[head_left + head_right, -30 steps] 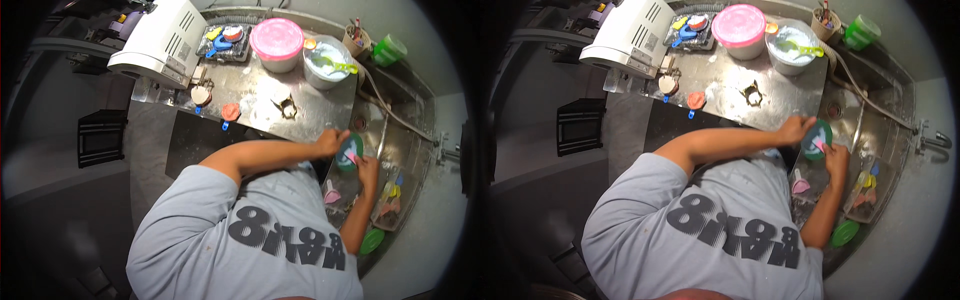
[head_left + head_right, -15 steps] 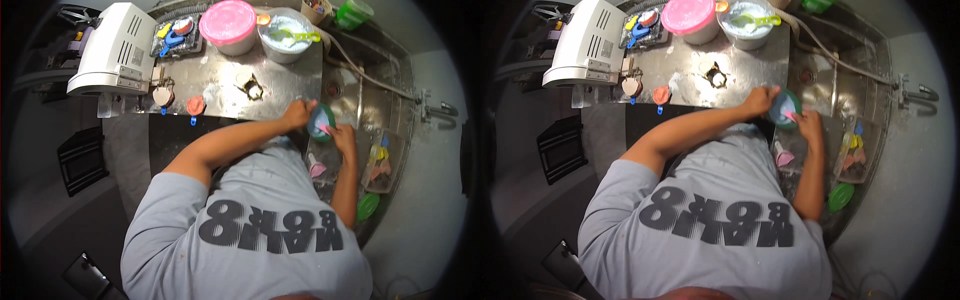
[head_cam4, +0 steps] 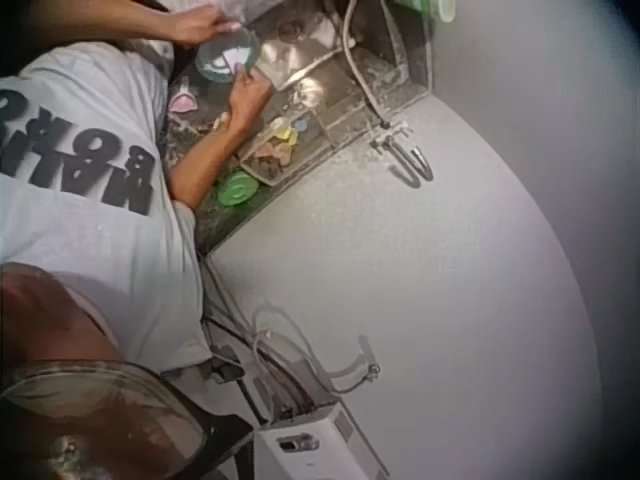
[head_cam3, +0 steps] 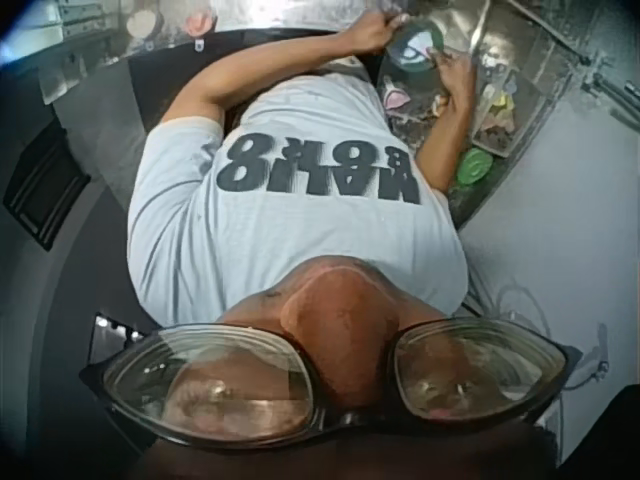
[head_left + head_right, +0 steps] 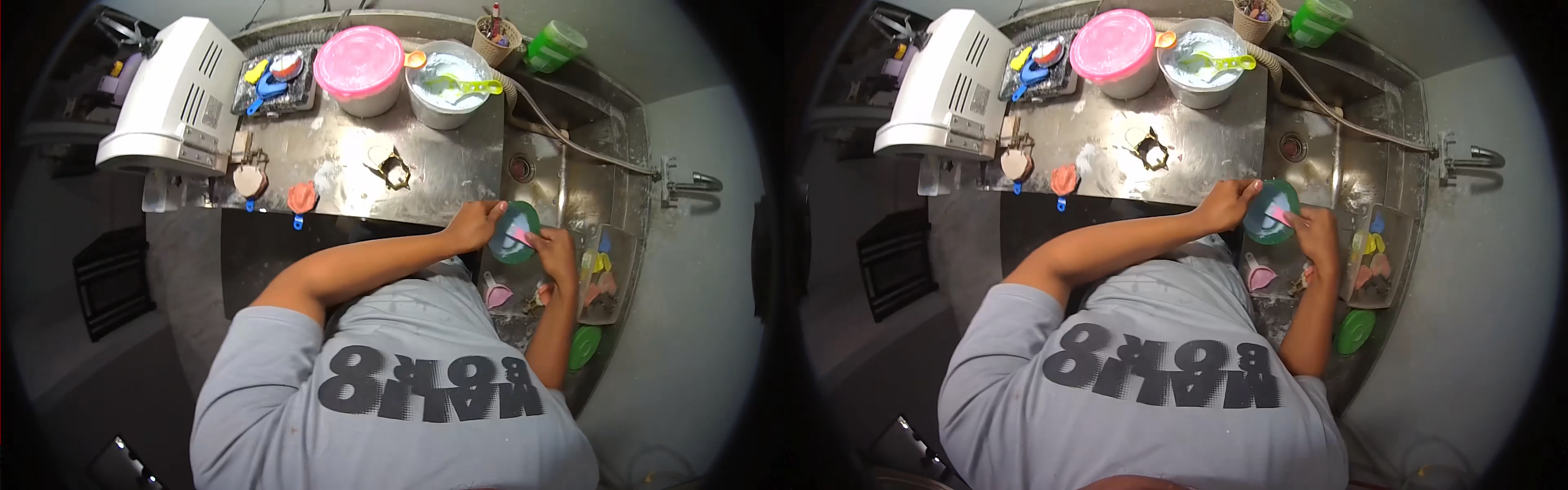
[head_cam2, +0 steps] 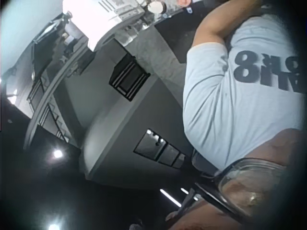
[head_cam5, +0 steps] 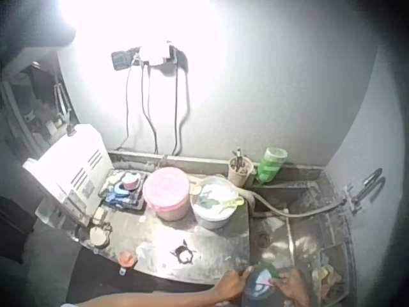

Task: The person mixes paste in a bowl with a spatula, applies the mixture onto a dental impression tray, washes the bowl and spatula in the sink, and separates the dental cast from the impression tray under running water.

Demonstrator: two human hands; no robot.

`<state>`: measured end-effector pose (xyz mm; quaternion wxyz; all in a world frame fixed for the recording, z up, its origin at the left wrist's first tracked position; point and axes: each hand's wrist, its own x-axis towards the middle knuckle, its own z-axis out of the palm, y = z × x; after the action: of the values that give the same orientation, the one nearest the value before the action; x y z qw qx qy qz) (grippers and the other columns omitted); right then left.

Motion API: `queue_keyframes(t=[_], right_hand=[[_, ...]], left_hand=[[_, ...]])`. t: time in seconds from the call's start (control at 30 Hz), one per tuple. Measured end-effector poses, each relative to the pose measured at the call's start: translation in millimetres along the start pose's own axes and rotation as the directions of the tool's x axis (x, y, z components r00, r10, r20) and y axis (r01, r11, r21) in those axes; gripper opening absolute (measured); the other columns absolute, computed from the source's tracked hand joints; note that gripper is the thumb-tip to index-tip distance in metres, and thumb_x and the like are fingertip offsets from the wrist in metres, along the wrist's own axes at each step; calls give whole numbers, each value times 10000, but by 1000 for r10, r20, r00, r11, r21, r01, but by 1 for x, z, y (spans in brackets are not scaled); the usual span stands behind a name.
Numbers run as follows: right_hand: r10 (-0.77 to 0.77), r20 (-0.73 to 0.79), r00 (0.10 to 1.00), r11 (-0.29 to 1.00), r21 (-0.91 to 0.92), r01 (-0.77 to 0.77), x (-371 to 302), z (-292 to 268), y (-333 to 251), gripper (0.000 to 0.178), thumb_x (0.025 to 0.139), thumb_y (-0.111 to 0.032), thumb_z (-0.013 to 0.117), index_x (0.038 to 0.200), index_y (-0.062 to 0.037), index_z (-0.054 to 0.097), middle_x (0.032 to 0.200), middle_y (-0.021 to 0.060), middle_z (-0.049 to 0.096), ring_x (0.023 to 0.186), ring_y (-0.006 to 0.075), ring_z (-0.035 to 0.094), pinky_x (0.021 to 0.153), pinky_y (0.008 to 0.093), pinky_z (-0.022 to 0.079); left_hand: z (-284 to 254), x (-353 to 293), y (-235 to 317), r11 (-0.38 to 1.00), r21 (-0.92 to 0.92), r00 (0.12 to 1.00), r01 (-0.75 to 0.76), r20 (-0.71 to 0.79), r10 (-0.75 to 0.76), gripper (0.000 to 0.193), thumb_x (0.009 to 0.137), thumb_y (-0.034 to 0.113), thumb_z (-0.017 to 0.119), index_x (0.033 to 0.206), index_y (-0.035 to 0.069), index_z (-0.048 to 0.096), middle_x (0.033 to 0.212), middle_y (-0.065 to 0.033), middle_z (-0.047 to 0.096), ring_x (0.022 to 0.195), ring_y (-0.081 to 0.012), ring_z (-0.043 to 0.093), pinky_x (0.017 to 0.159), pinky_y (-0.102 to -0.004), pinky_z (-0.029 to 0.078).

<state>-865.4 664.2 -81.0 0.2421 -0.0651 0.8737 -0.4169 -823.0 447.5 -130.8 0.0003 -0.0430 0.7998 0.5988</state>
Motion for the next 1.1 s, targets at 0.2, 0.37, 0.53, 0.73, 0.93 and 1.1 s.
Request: queue_keyframes(t=[0.2,0.37,0.53,0.73,0.93,1.1], right_hand=[[-14,-6,1000,987,-162,13,-25,-3,-7,233,842,-188,701,815,43,690,547,80,516,559,70,424,506,316,376],[-47,37,998,935,-349,57,-17,-2,3,272,822,-235,718,788,34,693,539,111,525,524,98,445,511,331,384],[-1,4,1000,999,-51,2,4,1,8,241,843,-209,697,774,22,704,541,57,558,553,70,446,515,311,385],[-57,8,998,954,-294,56,3,-1,-11,223,840,-189,691,840,34,695,568,98,585,545,88,468,523,309,393],[-25,-48,999,991,-134,18,-23,4,-31,235,800,-198,729,832,33,702,623,174,605,563,109,557,551,331,439],[-41,2,999,997,-72,41,-6,7,31,280,819,-185,722,665,22,614,551,60,550,526,89,418,472,342,352]], left_hand=[[5,-12,8,995,-14,992,98,80,-97,410,966,350,529,925,-29,677,778,-292,627,711,-401,662,678,-452,495],[0,-16,14,1000,23,997,8,73,-9,361,960,310,537,924,-19,681,780,-297,623,746,-437,645,710,-470,488],[-1,-13,18,994,99,998,42,51,-47,364,964,299,534,901,-27,680,729,-274,641,610,-366,668,651,-463,509],[1,-19,15,968,126,973,-218,-44,225,417,963,318,532,868,-62,675,689,-279,635,652,-391,671,645,-462,514],[-7,7,9,988,151,999,39,19,-42,415,949,280,540,762,-68,665,721,-302,627,716,-452,645,711,-488,522],[7,-36,22,978,144,989,-148,44,143,403,942,259,545,727,-60,668,729,-316,598,670,-462,624,641,-512,501]])
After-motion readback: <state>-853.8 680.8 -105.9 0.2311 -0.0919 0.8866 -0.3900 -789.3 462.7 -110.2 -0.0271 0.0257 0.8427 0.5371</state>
